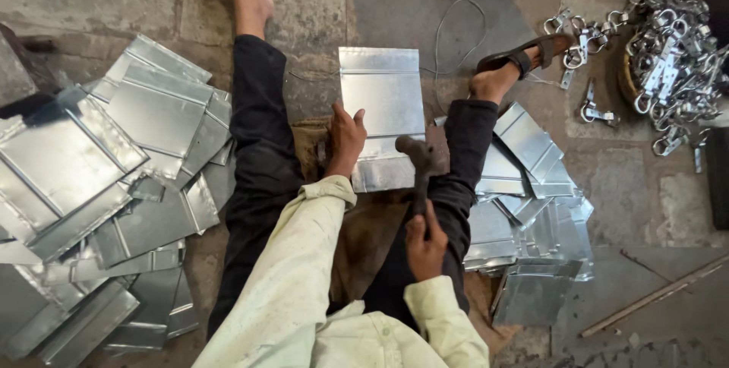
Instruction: The person sits on the floor and uses a hammer to repeatedly strike a rectangular metal sheet placed on a wooden block. They hold the sheet with one hand and strike it with the other, occasionally adjusting its position.
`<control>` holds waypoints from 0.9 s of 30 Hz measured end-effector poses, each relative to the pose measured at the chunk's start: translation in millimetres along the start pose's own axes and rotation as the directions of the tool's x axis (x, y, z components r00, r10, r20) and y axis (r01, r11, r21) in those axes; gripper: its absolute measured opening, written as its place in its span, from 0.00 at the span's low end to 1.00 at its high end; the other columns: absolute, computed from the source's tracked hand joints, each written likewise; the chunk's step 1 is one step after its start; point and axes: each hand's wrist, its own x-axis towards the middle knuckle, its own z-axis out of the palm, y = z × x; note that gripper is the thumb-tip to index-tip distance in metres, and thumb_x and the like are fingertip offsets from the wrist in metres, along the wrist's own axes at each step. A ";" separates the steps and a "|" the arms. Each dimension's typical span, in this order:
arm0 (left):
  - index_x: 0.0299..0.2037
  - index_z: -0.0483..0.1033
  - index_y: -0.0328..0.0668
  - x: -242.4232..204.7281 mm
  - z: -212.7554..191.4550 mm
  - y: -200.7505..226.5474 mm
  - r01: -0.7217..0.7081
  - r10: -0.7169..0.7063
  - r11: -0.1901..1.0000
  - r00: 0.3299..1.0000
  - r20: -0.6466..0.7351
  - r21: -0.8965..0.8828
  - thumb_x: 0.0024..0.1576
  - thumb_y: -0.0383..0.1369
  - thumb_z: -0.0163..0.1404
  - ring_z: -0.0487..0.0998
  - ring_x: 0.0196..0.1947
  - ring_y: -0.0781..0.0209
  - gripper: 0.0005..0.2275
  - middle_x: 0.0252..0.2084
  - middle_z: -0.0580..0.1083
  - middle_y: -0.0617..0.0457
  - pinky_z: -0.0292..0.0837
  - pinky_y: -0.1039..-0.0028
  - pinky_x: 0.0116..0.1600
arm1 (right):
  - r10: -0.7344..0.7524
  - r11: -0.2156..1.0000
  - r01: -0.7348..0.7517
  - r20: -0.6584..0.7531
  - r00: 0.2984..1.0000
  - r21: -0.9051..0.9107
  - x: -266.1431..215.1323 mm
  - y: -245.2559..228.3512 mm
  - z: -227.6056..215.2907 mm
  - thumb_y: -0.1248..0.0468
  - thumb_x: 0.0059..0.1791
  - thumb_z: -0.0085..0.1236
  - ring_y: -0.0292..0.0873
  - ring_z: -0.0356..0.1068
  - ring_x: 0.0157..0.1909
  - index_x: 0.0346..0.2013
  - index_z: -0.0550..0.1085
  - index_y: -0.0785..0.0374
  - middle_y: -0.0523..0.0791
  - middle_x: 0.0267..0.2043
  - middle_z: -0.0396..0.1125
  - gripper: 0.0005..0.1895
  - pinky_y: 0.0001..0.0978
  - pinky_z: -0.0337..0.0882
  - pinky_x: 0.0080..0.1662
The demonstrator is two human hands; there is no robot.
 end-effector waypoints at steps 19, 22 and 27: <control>0.72 0.47 0.19 -10.5 7.2 -29.2 0.037 -0.030 0.996 0.996 0.084 -0.083 0.66 0.49 0.45 0.63 0.66 0.23 0.37 0.69 0.60 0.20 0.58 0.45 0.67 | -0.061 0.982 0.063 0.016 0.998 -0.180 -2.3 -19.6 2.4 0.59 0.56 0.55 0.36 0.68 0.31 0.61 0.72 0.70 0.51 0.33 0.72 0.22 0.29 0.69 0.35; 0.72 0.47 0.18 0.2 10.6 -22.4 0.033 -0.028 0.997 0.997 0.072 -0.072 0.67 0.49 0.45 0.64 0.65 0.24 0.37 0.68 0.61 0.20 0.57 0.44 0.68 | -0.117 0.954 0.110 -0.009 0.993 -0.278 12.8 -6.0 14.9 0.59 0.55 0.55 0.34 0.67 0.29 0.59 0.74 0.70 0.48 0.31 0.72 0.21 0.29 0.69 0.35; 0.71 0.49 0.19 3.0 1.9 -16.5 0.015 -0.010 0.989 0.999 0.038 -0.146 0.67 0.50 0.44 0.67 0.64 0.23 0.37 0.66 0.63 0.19 0.65 0.49 0.64 | 0.146 0.957 -0.138 0.012 0.989 -0.254 32.8 -3.1 -1.4 0.58 0.55 0.56 0.35 0.61 0.27 0.61 0.74 0.68 0.46 0.28 0.70 0.23 0.31 0.66 0.32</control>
